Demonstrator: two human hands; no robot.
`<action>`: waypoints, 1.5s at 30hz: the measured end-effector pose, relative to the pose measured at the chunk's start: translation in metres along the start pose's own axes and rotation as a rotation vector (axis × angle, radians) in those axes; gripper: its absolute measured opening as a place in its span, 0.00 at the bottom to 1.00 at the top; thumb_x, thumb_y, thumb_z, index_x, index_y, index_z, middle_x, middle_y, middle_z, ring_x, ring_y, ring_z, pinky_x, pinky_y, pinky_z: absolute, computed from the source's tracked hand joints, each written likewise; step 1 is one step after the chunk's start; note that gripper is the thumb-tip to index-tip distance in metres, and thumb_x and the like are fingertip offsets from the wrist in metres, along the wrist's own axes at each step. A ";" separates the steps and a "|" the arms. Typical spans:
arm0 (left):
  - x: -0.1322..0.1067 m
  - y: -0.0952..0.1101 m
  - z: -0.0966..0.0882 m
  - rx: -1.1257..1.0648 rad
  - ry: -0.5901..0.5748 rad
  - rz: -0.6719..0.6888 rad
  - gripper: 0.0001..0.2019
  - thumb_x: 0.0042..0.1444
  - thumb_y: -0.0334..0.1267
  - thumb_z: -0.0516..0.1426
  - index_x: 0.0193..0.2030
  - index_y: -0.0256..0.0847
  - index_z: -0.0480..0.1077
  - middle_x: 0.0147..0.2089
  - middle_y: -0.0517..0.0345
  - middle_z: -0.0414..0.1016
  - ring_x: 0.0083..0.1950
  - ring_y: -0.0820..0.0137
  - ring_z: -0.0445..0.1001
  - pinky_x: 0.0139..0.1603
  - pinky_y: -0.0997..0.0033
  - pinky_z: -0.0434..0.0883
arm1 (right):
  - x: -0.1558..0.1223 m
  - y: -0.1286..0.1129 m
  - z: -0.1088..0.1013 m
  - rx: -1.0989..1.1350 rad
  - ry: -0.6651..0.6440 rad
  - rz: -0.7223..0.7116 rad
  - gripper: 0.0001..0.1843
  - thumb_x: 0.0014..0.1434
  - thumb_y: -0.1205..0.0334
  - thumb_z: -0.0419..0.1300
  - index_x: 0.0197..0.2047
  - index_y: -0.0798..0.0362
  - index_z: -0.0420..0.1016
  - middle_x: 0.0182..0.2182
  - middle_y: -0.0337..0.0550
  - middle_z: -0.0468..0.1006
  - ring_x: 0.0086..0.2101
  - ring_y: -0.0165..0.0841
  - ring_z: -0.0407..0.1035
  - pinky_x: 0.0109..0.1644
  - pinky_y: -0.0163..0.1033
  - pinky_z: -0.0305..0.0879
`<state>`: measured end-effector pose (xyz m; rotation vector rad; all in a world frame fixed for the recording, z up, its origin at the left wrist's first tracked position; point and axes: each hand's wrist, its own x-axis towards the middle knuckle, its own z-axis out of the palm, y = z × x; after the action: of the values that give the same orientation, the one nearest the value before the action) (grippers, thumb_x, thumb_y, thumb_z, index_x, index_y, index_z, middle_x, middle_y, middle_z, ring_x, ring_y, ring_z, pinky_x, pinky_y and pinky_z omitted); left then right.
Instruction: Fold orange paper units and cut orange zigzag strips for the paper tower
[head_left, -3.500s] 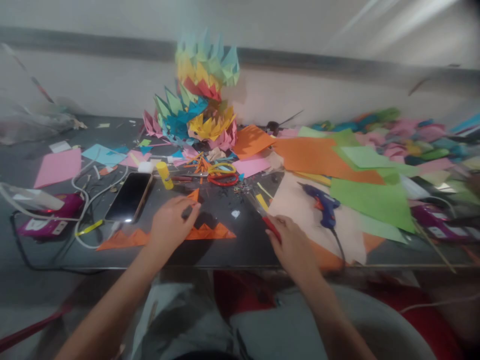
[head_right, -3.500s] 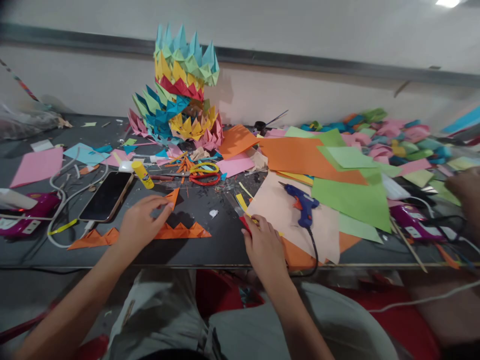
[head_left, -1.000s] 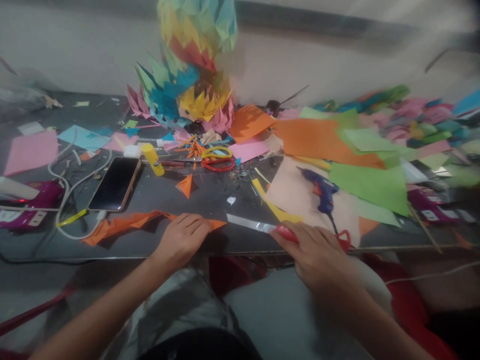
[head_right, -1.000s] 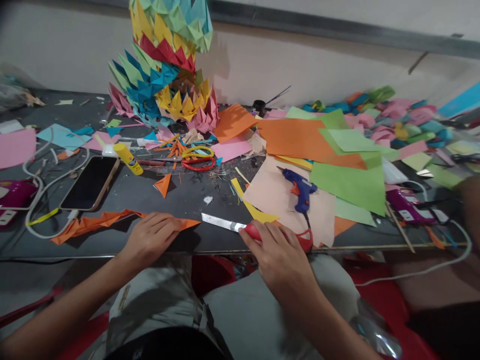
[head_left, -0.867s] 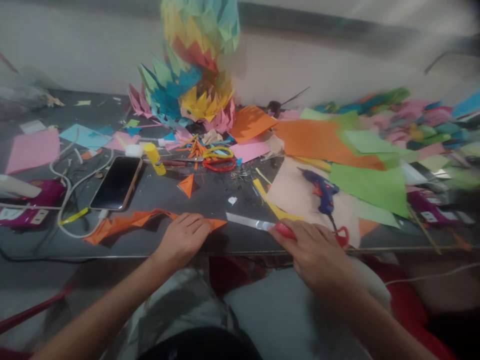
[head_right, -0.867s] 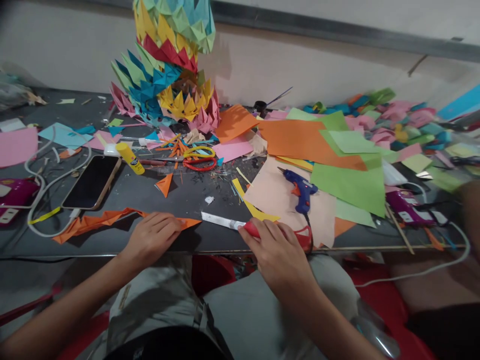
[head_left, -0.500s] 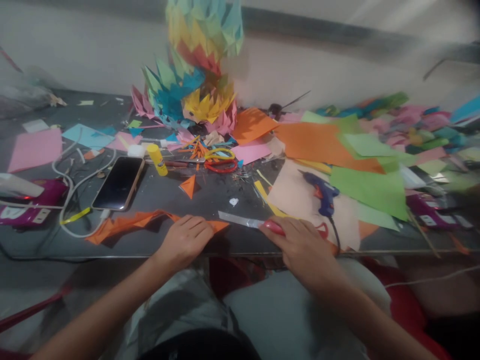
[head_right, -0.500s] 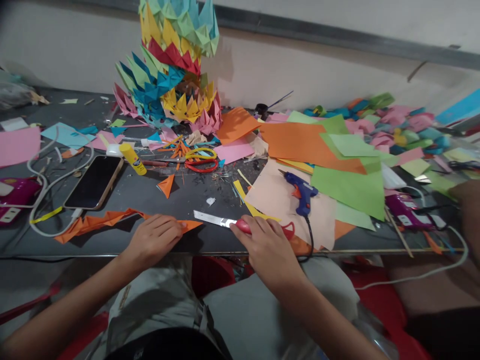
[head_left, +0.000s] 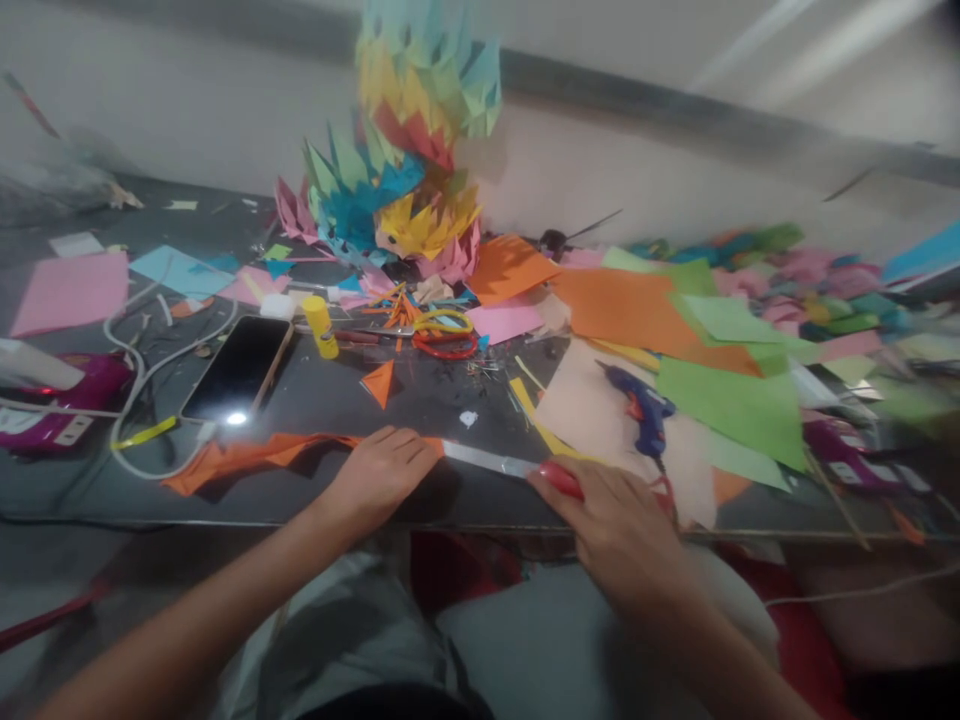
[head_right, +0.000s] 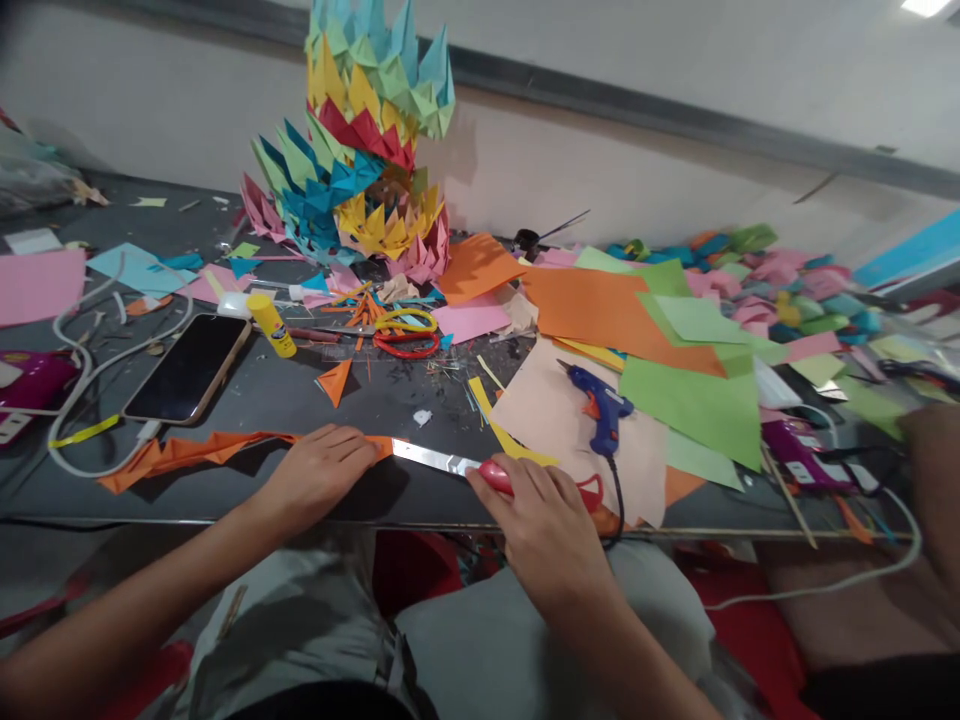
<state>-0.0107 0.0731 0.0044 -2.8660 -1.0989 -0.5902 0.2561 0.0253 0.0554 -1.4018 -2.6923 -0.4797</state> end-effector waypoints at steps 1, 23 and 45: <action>-0.001 0.000 -0.001 -0.016 -0.015 -0.005 0.06 0.60 0.30 0.49 0.39 0.36 0.66 0.33 0.54 0.71 0.35 0.67 0.68 0.34 0.68 0.64 | 0.003 -0.001 -0.001 -0.014 -0.013 -0.002 0.26 0.47 0.79 0.49 0.45 0.50 0.75 0.42 0.49 0.74 0.42 0.38 0.64 0.44 0.42 0.57; -0.005 0.012 0.003 -0.069 0.167 -0.067 0.06 0.59 0.31 0.49 0.34 0.36 0.66 0.30 0.54 0.72 0.35 0.68 0.71 0.37 0.68 0.68 | 0.015 0.022 -0.004 -0.117 -0.043 0.048 0.27 0.46 0.79 0.51 0.48 0.49 0.73 0.43 0.47 0.73 0.41 0.37 0.64 0.44 0.41 0.55; -0.005 0.011 0.009 -0.096 0.195 -0.069 0.07 0.59 0.31 0.49 0.33 0.36 0.66 0.29 0.54 0.71 0.35 0.67 0.72 0.35 0.67 0.68 | 0.018 0.032 0.002 0.014 -0.054 0.036 0.26 0.50 0.78 0.48 0.48 0.50 0.74 0.42 0.48 0.73 0.41 0.37 0.64 0.43 0.41 0.58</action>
<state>-0.0041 0.0628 -0.0045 -2.7823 -1.1715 -0.9275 0.2716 0.0569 0.0646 -1.4774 -2.7013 -0.4256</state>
